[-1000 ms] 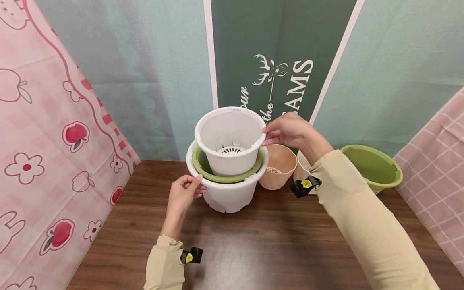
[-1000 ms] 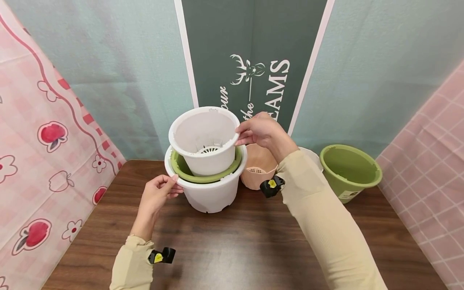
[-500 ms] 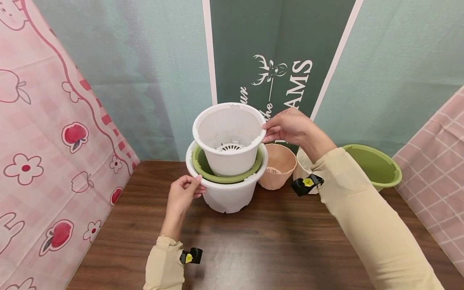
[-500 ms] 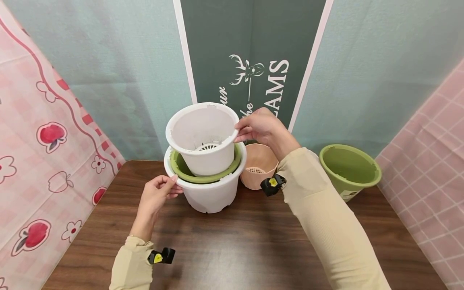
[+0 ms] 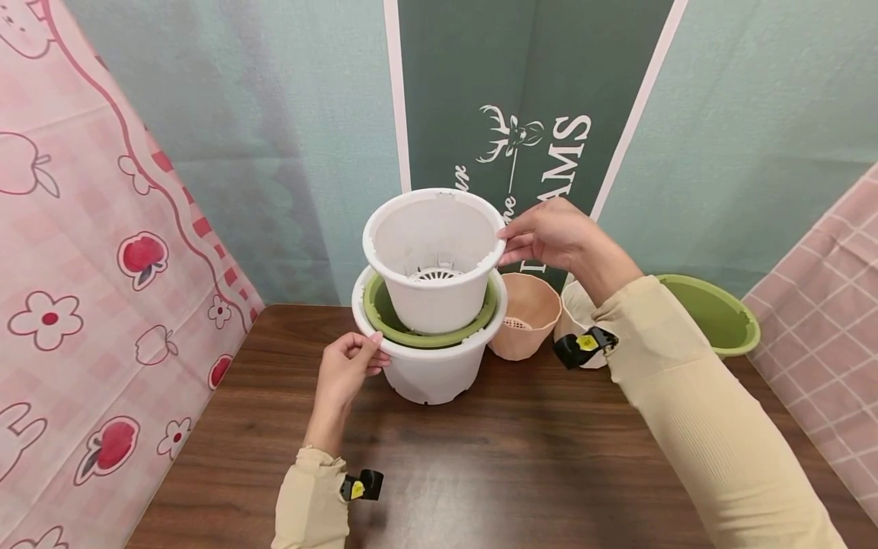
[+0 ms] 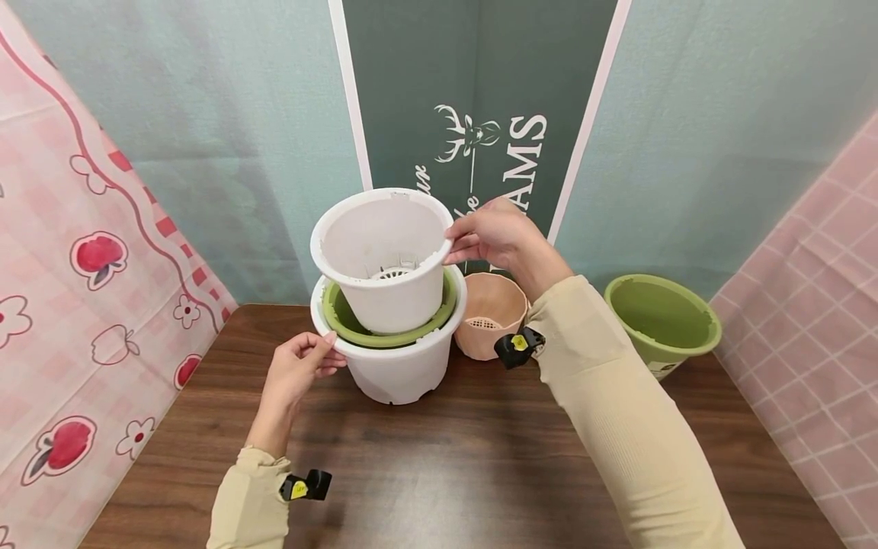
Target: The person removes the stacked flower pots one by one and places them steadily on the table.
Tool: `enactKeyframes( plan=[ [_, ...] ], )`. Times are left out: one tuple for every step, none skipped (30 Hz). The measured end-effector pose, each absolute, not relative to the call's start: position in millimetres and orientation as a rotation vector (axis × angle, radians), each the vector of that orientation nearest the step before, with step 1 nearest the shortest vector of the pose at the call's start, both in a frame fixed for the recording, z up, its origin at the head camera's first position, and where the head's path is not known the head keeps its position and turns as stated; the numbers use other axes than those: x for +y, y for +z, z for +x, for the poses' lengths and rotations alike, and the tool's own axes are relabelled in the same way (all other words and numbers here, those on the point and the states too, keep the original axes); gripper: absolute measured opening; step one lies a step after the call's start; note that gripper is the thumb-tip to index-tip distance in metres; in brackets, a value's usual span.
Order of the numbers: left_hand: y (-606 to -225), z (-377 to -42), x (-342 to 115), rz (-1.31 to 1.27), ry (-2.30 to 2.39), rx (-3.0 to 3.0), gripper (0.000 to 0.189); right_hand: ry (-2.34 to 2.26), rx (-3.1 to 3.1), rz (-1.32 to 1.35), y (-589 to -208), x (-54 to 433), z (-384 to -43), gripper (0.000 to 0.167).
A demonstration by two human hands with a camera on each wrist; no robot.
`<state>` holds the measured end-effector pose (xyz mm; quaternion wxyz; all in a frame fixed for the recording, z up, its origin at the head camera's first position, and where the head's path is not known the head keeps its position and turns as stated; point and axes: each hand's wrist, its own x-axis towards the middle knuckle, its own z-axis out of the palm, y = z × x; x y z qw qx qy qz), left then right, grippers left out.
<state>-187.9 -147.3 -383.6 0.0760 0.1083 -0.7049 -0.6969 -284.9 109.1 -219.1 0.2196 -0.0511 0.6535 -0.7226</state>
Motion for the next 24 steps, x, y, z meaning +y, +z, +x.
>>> enactKeyframes(
  plan=[
    [-383.7, -187.8, -147.3, 0.326, -2.088, -2.114, 0.022, -2.001, 1.806, -0.142, -218.7, 109.4, -284.9, 0.017],
    [-383.7, -187.8, -147.3, 0.325, -2.089, -2.113, 0.021, -2.006, 1.804, -0.141, -218.1, 109.6, -284.8, 0.018],
    [-383.8, -187.8, -147.3, 0.325, -2.090, -2.112, 0.021, -2.010, 1.804, -0.142, -217.3, 109.7, -284.6, 0.017],
    [-383.9, -187.8, -147.3, 0.326, -2.091, -2.112, 0.021, -2.015, 1.802, -0.142, -216.6, 109.9, -284.4, 0.017],
    [-384.0, -188.0, -147.5, 0.329, -2.092, -2.110, 0.021, -2.021, 1.801, -0.142, -215.9, 110.2, -284.3, 0.017],
    [-384.1, -188.0, -147.6, 0.330, -2.092, -2.109, 0.021, -2.025, 1.800, -0.142, -215.2, 110.5, -284.3, 0.017],
    [-384.2, -188.0, -147.7, 0.331, -2.094, -2.107, 0.021, -2.033, 1.795, -0.140, -214.5, 111.1, -284.3, 0.017],
    [-384.3, -188.0, -147.8, 0.331, -2.095, -2.105, 0.021, -2.042, 1.788, -0.137, -213.7, 111.4, -284.1, 0.017],
    [-384.3, -188.0, -147.9, 0.331, -2.094, -2.104, 0.021, -2.048, 1.783, -0.137, -213.0, 111.9, -284.0, 0.017],
    [-384.4, -188.0, -147.9, 0.330, -2.096, -2.101, 0.021, -2.056, 1.776, -0.133, -212.3, 112.6, -283.9, 0.017],
    [-384.4, -188.1, -148.0, 0.328, -2.098, -2.099, 0.021, -2.063, 1.770, -0.132, -211.5, 113.1, -283.7, 0.017],
    [-384.5, -188.1, -148.0, 0.327, -2.100, -2.096, 0.020, -2.068, 1.765, -0.129, -210.6, 113.7, -283.3, 0.017],
    [-384.3, -187.9, -147.9, 0.323, -2.103, -2.095, 0.020, -2.072, 1.762, -0.127, -209.7, 114.2, -282.9, 0.016],
    [-384.4, -187.9, -147.9, 0.323, -2.105, -2.093, 0.020, -2.073, 1.763, -0.127, -208.8, 114.7, -282.4, 0.015],
    [-384.5, -188.0, -147.9, 0.321, -2.107, -2.092, 0.020, -2.073, 1.766, -0.129, -207.9, 115.1, -281.9, 0.014],
    [-384.5, -188.0, -147.9, 0.320, -2.109, -2.091, 0.020, -2.073, 1.768, -0.129, -206.9, 115.6, -281.4, 0.014],
    [-384.5, -188.1, -147.9, 0.320, -2.109, -2.090, 0.020, -2.072, 1.773, -0.129, -206.0, 116.0, -280.9, 0.013],
    [-384.5, -188.2, -147.9, 0.318, -2.110, -2.088, 0.020, -2.070, 1.777, -0.128, -205.0, 116.3, -280.4, 0.012],
    [-384.6, -188.3, -148.0, 0.317, -2.110, -2.087, 0.020, -2.069, 1.780, -0.127, -204.1, 116.7, -279.9, 0.011],
    [-384.7, -188.7, -148.1, 0.318, -2.110, -2.086, 0.020, -2.068, 1.784, -0.124, -203.2, 117.2, -279.5, 0.011],
    [-384.7, -188.8, -148.1, 0.315, -2.110, -2.086, 0.020, -2.067, 1.789, -0.121, -202.4, 117.8, -279.1, 0.011],
    [-384.7, -188.9, -148.1, 0.314, -2.110, -2.086, 0.019, -2.065, 1.793, -0.116, -201.7, 118.5, -278.6, 0.011],
    [-384.7, -189.1, -148.2, 0.313, -2.111, -2.085, 0.019, -2.061, 1.798, -0.112, -201.0, 119.3, -278.2, 0.012],
    [-384.6, -189.1, -148.1, 0.308, -2.113, -2.086, 0.019, -2.059, 1.802, -0.109, -200.4, 120.1, -277.8, 0.013]
  ],
)
